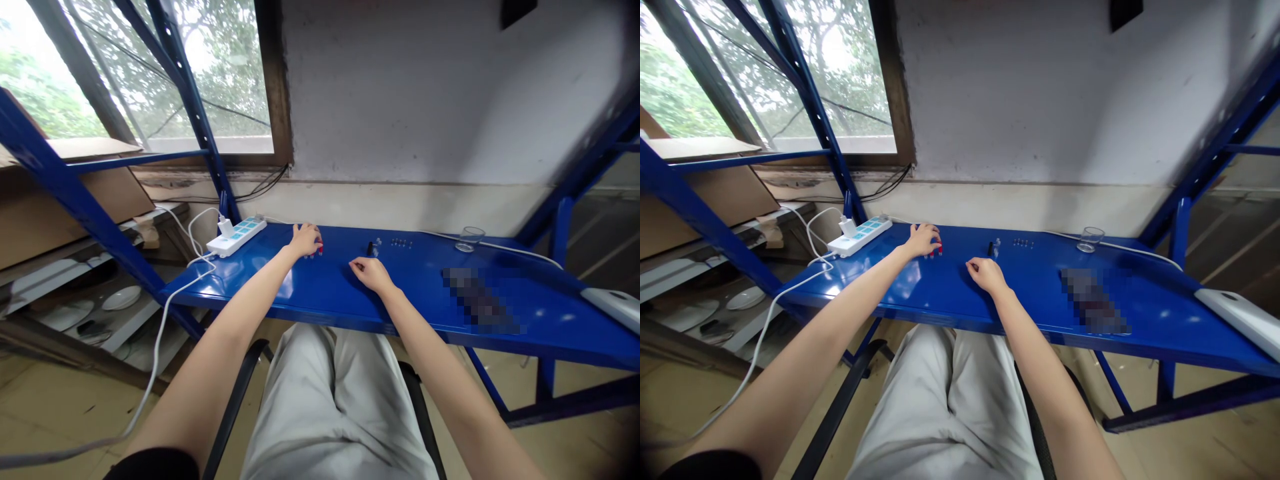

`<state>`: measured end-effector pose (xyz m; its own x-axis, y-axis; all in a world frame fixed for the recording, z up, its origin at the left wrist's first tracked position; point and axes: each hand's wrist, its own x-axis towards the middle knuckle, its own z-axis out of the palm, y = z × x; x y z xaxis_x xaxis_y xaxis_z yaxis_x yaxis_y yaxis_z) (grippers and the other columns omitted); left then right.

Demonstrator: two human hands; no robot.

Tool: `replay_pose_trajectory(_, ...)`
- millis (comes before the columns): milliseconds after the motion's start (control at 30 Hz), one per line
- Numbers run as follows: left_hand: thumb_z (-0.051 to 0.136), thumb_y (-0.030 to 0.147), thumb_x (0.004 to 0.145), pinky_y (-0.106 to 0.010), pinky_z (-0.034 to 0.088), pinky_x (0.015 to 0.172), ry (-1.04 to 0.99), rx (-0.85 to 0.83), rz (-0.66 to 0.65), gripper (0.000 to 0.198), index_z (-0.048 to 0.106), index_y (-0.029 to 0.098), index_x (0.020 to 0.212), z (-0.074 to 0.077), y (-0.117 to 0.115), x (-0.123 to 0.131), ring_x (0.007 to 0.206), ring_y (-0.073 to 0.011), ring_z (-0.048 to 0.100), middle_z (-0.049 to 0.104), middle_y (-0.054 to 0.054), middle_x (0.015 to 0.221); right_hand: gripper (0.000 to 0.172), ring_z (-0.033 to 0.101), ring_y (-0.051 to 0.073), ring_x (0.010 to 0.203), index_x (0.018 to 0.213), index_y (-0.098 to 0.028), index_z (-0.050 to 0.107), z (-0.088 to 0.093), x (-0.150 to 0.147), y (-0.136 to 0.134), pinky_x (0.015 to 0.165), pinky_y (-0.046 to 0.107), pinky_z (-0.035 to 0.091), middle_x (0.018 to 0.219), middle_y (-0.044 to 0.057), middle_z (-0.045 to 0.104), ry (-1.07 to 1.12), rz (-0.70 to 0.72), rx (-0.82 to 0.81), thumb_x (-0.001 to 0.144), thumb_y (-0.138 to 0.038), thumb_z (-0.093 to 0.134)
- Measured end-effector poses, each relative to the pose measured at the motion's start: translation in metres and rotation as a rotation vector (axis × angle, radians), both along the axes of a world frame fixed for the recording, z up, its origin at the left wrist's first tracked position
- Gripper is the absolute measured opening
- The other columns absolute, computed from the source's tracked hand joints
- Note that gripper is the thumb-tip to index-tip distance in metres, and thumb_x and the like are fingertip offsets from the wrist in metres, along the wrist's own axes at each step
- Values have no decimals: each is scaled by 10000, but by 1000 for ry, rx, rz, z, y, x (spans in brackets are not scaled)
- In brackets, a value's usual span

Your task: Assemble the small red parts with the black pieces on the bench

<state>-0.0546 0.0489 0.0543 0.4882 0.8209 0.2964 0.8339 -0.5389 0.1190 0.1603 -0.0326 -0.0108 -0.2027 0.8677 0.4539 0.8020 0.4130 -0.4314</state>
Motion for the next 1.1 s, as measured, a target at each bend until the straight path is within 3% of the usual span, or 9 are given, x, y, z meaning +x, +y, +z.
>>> replay_pose_trajectory(167,565,291,765,-489,223,944,-164,54,0,130,651,195,784,14,-16,14,1138,-266,410,578,-62,1137,297,580,166,610,809,-200,651,2,-1,-1,562,250,383,648,45,635,64,-16,38,845,-377,416)
replay_pose_trajectory(300,548,314,787,-452,254,945,-441,101,6,147,638,212,842,17,-36,33,1083,-235,484,631,-41,1056,344,600,179,694,971,-185,600,3,-1,-1,631,272,421,789,73,656,221,-60,101,874,-410,359)
replay_pose_trajectory(467,546,292,790,-372,363,905,-847,25,-56,132,613,188,838,-2,-51,58,916,-189,598,675,-60,909,413,598,198,851,1132,-181,492,2,0,2,745,321,443,972,110,633,366,-52,122,888,-460,310)
replay_pose_trajectory(567,517,299,813,-312,440,815,-1104,-105,-202,149,567,169,868,-20,-54,69,807,-163,637,678,-79,841,418,595,191,817,1107,-188,493,1,0,2,729,317,443,944,98,633,375,-28,96,894,-477,280)
replay_pose_trajectory(633,525,303,811,-303,449,816,-1210,-159,-231,154,546,166,878,-32,-56,74,809,-163,646,677,-82,821,412,594,188,786,1074,-191,500,1,0,2,704,309,441,906,88,634,373,-23,83,894,-484,271)
replay_pose_trajectory(833,546,297,799,-298,475,778,-1390,-347,-192,156,510,158,860,-56,-59,80,762,-152,652,674,-66,798,388,592,185,726,981,-203,508,1,0,2,650,290,432,842,73,634,372,-44,88,891,-498,272)
replay_pose_trajectory(1100,552,283,795,-220,435,588,-1318,-530,-194,149,506,158,861,-55,-69,73,598,-114,630,677,-56,799,402,540,145,585,828,-201,520,5,-1,-3,573,250,395,665,35,588,402,-91,150,872,-536,302)
